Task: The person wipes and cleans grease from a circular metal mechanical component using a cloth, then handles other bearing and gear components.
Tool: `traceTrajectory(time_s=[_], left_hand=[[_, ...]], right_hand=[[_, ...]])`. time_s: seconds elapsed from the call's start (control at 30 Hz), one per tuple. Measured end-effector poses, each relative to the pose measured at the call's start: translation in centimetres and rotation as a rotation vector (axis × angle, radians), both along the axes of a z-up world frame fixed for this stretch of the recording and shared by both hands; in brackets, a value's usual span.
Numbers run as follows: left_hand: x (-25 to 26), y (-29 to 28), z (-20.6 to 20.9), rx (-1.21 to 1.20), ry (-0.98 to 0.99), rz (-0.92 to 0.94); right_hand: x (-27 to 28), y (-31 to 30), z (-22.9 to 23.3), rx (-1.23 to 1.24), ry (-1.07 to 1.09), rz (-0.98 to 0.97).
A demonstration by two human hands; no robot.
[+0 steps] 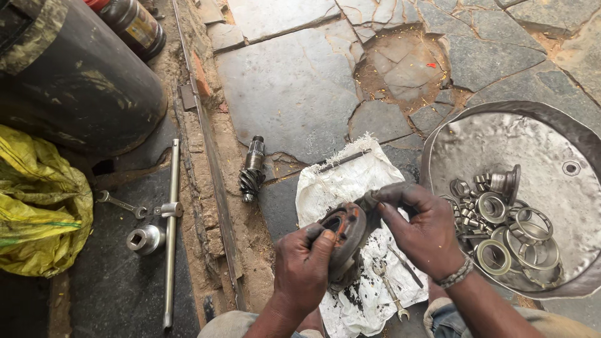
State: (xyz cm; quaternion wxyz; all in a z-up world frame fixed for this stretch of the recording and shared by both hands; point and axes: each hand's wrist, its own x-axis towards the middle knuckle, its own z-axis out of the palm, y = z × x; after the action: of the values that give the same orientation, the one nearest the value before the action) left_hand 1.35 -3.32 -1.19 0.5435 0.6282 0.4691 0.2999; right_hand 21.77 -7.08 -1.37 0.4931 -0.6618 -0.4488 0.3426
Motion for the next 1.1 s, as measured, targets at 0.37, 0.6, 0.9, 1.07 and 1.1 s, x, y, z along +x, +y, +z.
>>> traceTrajectory(time_s=[0.37, 0.6, 0.9, 1.07, 1.1], left_hand=[[-0.1, -0.1, -0.6, 0.108, 0.215, -0.002], [-0.2, 0.3, -2.0, -0.004, 0.254, 0.005], [0.9, 0.0, -1.5, 0.022, 0.131, 0.041], [0.3, -0.2, -0.9, 0.08, 0.241, 0.033], [0.0, -0.2, -1.0, 0.078, 0.272, 0.031]], right_hand=[[-1.9, -2.1, 3.2, 0.338, -0.33, 0.398], [-2.9, -3.9, 2.0, 0.301, -0.083, 0.535], [1.8, -1.1, 0.6, -0.176, 0.126, 0.027], [-1.4, -1.7, 0.8, 0.182, -0.284, 0.269], [-1.9, -1.9, 1.1, 0.195, -0.29, 0.29]])
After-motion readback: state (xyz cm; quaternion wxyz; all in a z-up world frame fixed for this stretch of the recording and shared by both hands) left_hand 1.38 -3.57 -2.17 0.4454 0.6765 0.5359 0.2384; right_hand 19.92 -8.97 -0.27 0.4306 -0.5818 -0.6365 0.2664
